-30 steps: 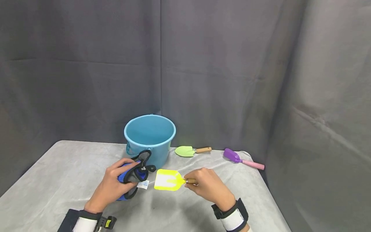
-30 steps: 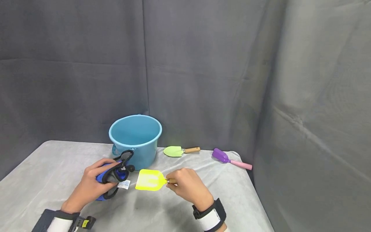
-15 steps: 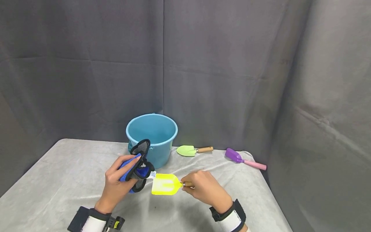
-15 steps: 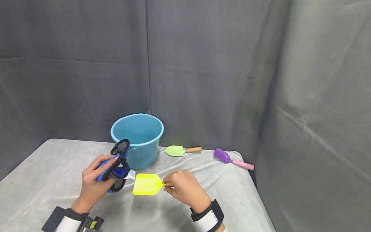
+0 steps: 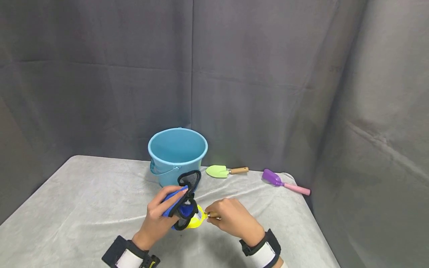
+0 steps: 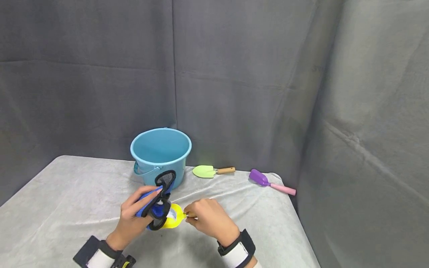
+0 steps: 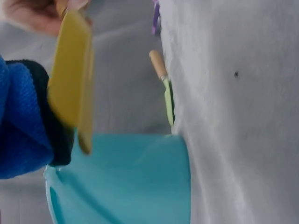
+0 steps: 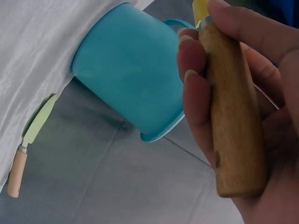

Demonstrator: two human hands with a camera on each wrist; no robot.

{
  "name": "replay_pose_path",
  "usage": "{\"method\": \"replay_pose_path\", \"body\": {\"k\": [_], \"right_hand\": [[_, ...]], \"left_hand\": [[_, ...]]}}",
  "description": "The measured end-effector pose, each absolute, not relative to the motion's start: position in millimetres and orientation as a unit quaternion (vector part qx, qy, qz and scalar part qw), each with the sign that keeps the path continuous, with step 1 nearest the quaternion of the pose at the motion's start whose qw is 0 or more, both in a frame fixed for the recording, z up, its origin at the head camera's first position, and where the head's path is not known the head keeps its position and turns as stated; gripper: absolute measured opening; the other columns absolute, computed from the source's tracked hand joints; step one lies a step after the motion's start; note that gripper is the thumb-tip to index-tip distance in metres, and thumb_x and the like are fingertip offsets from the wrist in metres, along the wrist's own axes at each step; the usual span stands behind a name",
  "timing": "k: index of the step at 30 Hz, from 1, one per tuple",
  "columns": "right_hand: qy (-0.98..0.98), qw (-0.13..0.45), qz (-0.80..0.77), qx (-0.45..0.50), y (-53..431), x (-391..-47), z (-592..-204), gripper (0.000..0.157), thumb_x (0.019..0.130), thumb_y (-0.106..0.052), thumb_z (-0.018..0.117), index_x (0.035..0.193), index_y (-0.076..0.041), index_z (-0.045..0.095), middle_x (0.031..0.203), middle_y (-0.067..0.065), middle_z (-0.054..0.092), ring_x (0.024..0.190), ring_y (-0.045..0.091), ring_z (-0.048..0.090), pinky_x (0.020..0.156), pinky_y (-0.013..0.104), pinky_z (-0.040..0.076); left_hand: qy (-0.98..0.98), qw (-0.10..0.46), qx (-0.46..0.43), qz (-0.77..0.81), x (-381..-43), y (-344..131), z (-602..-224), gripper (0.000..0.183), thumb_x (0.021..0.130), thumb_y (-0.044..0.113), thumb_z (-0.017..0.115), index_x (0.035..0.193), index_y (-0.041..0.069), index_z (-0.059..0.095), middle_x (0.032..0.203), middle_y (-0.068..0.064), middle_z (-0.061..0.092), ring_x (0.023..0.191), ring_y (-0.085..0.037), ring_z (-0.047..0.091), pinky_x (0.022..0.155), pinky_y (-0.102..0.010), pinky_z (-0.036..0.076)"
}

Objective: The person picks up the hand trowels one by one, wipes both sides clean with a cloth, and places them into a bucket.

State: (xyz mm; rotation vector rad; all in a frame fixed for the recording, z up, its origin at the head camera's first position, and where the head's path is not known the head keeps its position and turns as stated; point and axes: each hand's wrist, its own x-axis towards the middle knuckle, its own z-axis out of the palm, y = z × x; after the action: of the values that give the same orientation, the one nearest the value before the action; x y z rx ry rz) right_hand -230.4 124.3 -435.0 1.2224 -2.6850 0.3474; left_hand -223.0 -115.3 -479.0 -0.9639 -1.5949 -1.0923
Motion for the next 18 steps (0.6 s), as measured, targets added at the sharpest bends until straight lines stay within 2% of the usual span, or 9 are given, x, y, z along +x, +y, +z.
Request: {"method": "replay_pose_path", "body": {"k": [3, 6, 9, 13, 15, 18], "right_hand": [[-0.899, 0.097, 0.111, 0.412, 124.6, -229.7, -435.3, 0.015, 0.081, -0.019, 0.085, 0.094, -0.017, 0.080, 0.086, -0.012, 0.075, 0.075, -0.002, 0.066, 0.064, 0.022, 0.052], [-0.897, 0.108, 0.108, 0.414, 124.5, -230.2, -435.5, 0.010, 0.079, -0.018, 0.086, 0.086, -0.019, 0.079, 0.078, -0.015, 0.073, 0.069, -0.003, 0.063, 0.060, 0.023, 0.049], [-0.899, 0.124, 0.108, 0.407, 125.0, -230.7, -435.2, 0.015, 0.077, -0.016, 0.086, 0.075, -0.019, 0.072, 0.068, -0.014, 0.066, 0.061, 0.000, 0.057, 0.054, 0.026, 0.045], [-0.901, 0.146, 0.109, 0.394, 128.6, -231.3, -436.1, 0.027, 0.073, -0.013, 0.087, 0.069, -0.021, 0.061, 0.064, -0.011, 0.059, 0.057, 0.006, 0.056, 0.052, 0.031, 0.045], [-0.899, 0.148, 0.104, 0.398, 130.7, -232.1, -436.6, 0.027, 0.073, -0.011, 0.086, 0.069, -0.022, 0.061, 0.064, -0.011, 0.059, 0.058, 0.007, 0.057, 0.054, 0.031, 0.046], [-0.897, 0.144, 0.076, 0.411, 132.3, -234.7, -436.5, 0.023, 0.075, -0.013, 0.085, 0.070, -0.023, 0.065, 0.063, -0.013, 0.061, 0.060, 0.006, 0.058, 0.054, 0.029, 0.046]], "left_hand": [[-0.657, 0.449, -0.407, -0.448, -220.1, -108.2, -482.0, 0.040, 0.097, 0.026, 0.069, 0.126, -0.002, 0.069, 0.117, -0.022, 0.063, 0.109, -0.027, 0.063, 0.104, -0.021, 0.047], [-0.680, 0.413, -0.414, -0.442, -216.9, -105.2, -484.6, 0.043, 0.095, 0.025, 0.072, 0.130, 0.001, 0.067, 0.121, -0.018, 0.063, 0.110, -0.027, 0.063, 0.104, -0.021, 0.046], [-0.732, 0.351, -0.404, -0.422, -214.6, -104.4, -485.7, 0.054, 0.086, 0.018, 0.083, 0.136, 0.010, 0.065, 0.129, -0.011, 0.062, 0.116, -0.027, 0.062, 0.106, -0.024, 0.046], [-0.811, 0.257, -0.372, -0.372, -213.4, -102.4, -486.5, 0.076, 0.072, 0.010, 0.089, 0.142, 0.021, 0.060, 0.139, -0.002, 0.059, 0.128, -0.025, 0.058, 0.109, -0.039, 0.046], [-0.839, 0.220, -0.360, -0.345, -212.9, -101.1, -487.8, 0.079, 0.072, 0.015, 0.088, 0.144, 0.023, 0.058, 0.143, -0.001, 0.057, 0.132, -0.024, 0.055, 0.111, -0.049, 0.044], [-0.863, 0.174, -0.348, -0.321, -212.3, -100.0, -489.0, 0.080, 0.074, 0.025, 0.088, 0.147, 0.025, 0.055, 0.149, -0.002, 0.054, 0.138, -0.025, 0.049, 0.113, -0.055, 0.039]]}}
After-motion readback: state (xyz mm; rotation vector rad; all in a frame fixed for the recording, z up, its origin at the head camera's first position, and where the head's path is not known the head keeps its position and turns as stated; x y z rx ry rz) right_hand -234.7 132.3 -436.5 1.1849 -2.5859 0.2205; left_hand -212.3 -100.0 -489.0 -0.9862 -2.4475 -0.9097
